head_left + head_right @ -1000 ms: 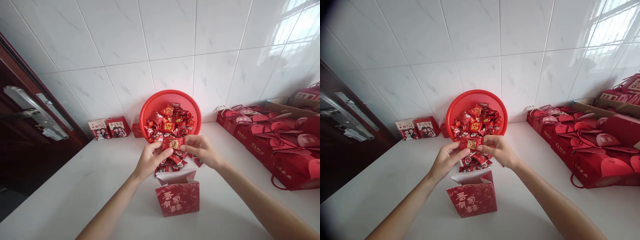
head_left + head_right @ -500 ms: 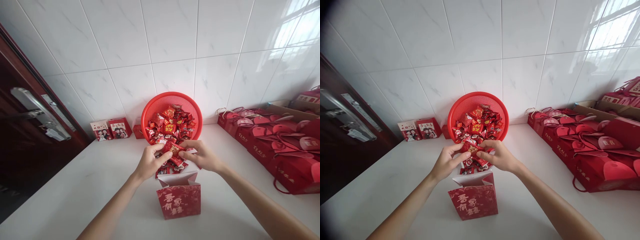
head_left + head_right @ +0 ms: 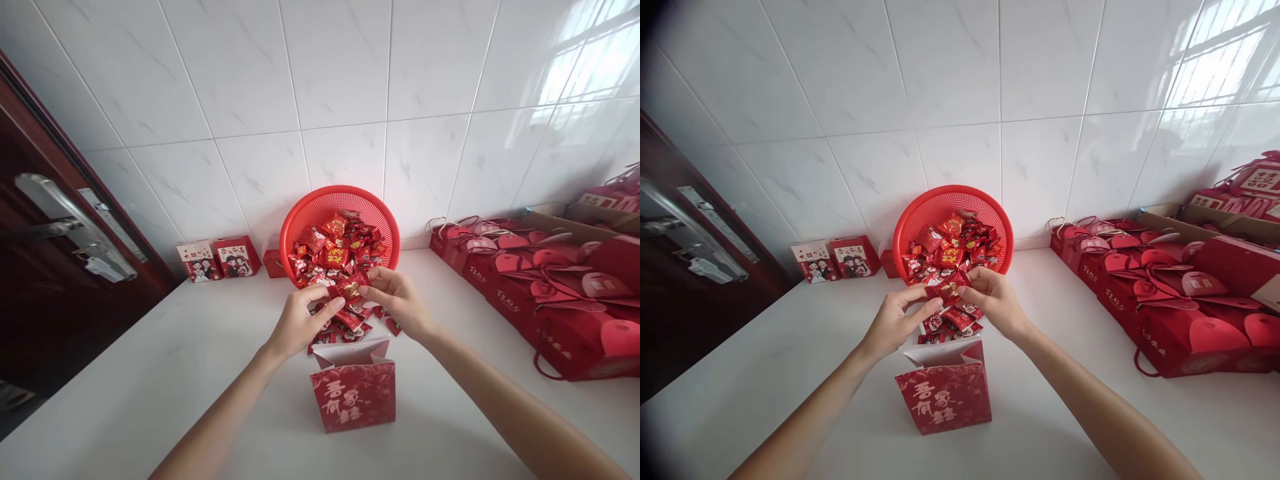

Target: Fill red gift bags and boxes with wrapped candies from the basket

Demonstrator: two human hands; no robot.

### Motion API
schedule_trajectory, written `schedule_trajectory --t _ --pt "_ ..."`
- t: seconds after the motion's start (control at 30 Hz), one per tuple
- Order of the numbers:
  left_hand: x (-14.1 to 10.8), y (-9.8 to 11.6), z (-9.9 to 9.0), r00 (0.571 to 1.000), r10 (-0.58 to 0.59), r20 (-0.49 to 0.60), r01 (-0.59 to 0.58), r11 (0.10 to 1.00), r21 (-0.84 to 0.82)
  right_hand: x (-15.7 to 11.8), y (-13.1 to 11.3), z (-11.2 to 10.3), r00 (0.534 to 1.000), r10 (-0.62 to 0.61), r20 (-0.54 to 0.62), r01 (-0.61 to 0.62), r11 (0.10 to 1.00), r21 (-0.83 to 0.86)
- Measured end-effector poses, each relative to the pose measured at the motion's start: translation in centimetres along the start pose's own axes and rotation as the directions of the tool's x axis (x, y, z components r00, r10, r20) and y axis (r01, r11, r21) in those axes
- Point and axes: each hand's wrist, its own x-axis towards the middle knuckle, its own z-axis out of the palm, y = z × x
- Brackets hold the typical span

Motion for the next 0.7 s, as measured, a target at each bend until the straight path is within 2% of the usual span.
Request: schedule_trajectory --t 0.23,0.43,0.6,0.7 --pt "-0.15 0.15 -0.02 1.000 -0.010 0.002 0.010 0.997 0.081 -0.19 0.00 -0.05 0.996 0.064 0.062 -0.065 0.998 0.008" --pt "-0.27 0.25 0.06 1.000 -0.009 0.025 0.007 0.997 0.081 -0.16 -0.06 -0.21 0.992 0.088 0.093 -0.082 0.995 -0.062" --pt "-0.33 0.10 0.26 0.999 0.026 0.029 -0.028 0.998 0.064 -0.23 -0.04 -0.01 0.987 0.102 0.125 -0.098 0.994 -0.044" --pt "-0.18 -0.25 0.43 0.999 0.032 0.027 -0.033 0.998 0.054 -0.16 0.33 0.13 0.986 0.130 0.104 -0.129 0.992 -0.013"
